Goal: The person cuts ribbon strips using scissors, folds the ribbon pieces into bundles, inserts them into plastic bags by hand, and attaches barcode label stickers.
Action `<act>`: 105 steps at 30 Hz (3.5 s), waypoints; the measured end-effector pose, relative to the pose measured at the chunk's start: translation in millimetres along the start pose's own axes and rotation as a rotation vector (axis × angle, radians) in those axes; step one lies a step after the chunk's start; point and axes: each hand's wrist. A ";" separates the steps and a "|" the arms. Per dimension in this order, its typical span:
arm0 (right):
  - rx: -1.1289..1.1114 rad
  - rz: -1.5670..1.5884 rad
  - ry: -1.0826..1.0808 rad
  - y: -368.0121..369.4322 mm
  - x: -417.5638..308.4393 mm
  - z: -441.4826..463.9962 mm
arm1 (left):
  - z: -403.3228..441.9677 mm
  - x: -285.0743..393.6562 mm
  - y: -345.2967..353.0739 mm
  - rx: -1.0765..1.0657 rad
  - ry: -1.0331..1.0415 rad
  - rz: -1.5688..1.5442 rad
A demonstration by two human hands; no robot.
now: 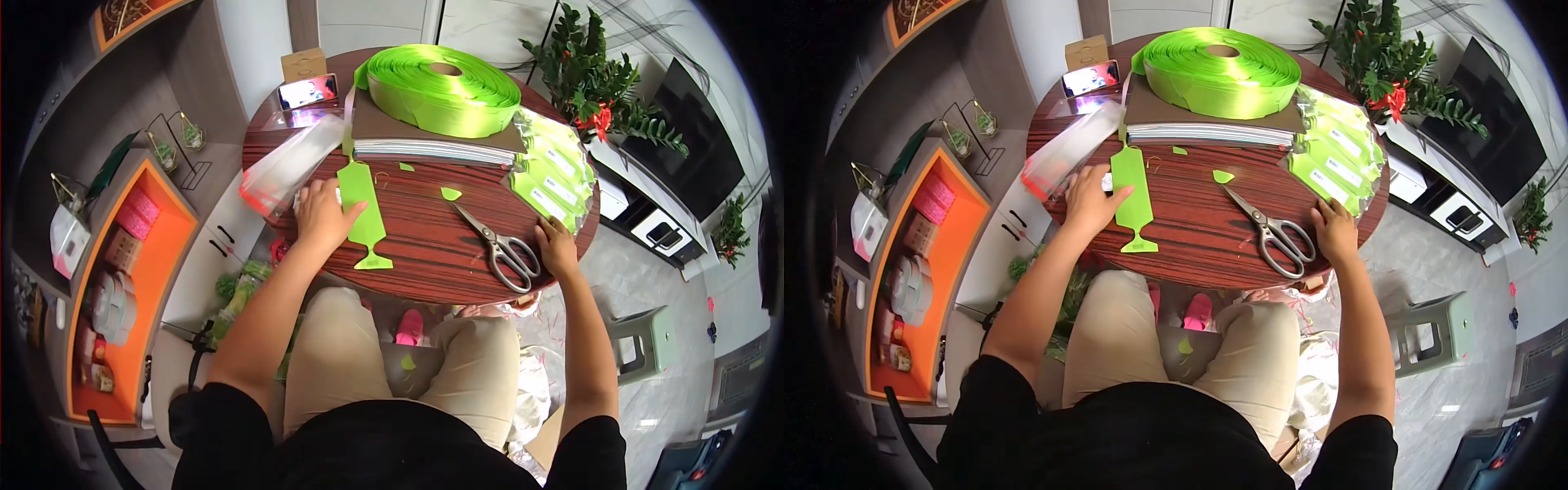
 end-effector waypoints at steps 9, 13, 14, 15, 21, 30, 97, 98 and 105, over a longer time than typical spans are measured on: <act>0.227 -0.116 0.019 28.7 18.1 43.4 | 110.3 -0.2 1.2 -0.282 -0.330 0.164; 0.251 -0.089 0.027 28.1 19.0 40.9 | 135.8 -20.0 -1.0 -0.648 -0.264 0.060; 0.286 -0.069 0.028 25.3 18.0 38.7 | 133.3 -25.8 -5.6 -0.689 -0.252 -0.261; 0.319 -0.049 0.026 20.8 14.8 36.2 | 128.1 -31.6 -12.0 -0.718 -0.237 -0.584; 0.432 0.078 -0.024 14.5 8.5 25.1 | 95.6 -52.7 -38.9 -0.791 -0.183 -1.485; 0.287 0.838 -0.367 -28.1 -122.9 -57.4 | -32.3 28.3 14.1 -0.956 -0.022 -1.709; -0.225 1.096 -0.203 -58.3 -244.9 -52.9 | -221.1 92.0 133.9 -1.150 -0.688 -2.356; -0.277 1.119 -0.100 -81.4 -249.3 -94.0 | -218.0 88.6 140.5 -1.133 -0.570 -2.429; -0.462 1.563 0.083 -49.4 -152.4 -286.9 | -192.2 90.6 79.3 -1.041 -0.099 -2.625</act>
Point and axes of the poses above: each hand's wrist, its own z-axis towards the middle knuckle, its own y-axis out of the palm, x = y × z, and after that the axes turned 15 degrees about -x, right-handed
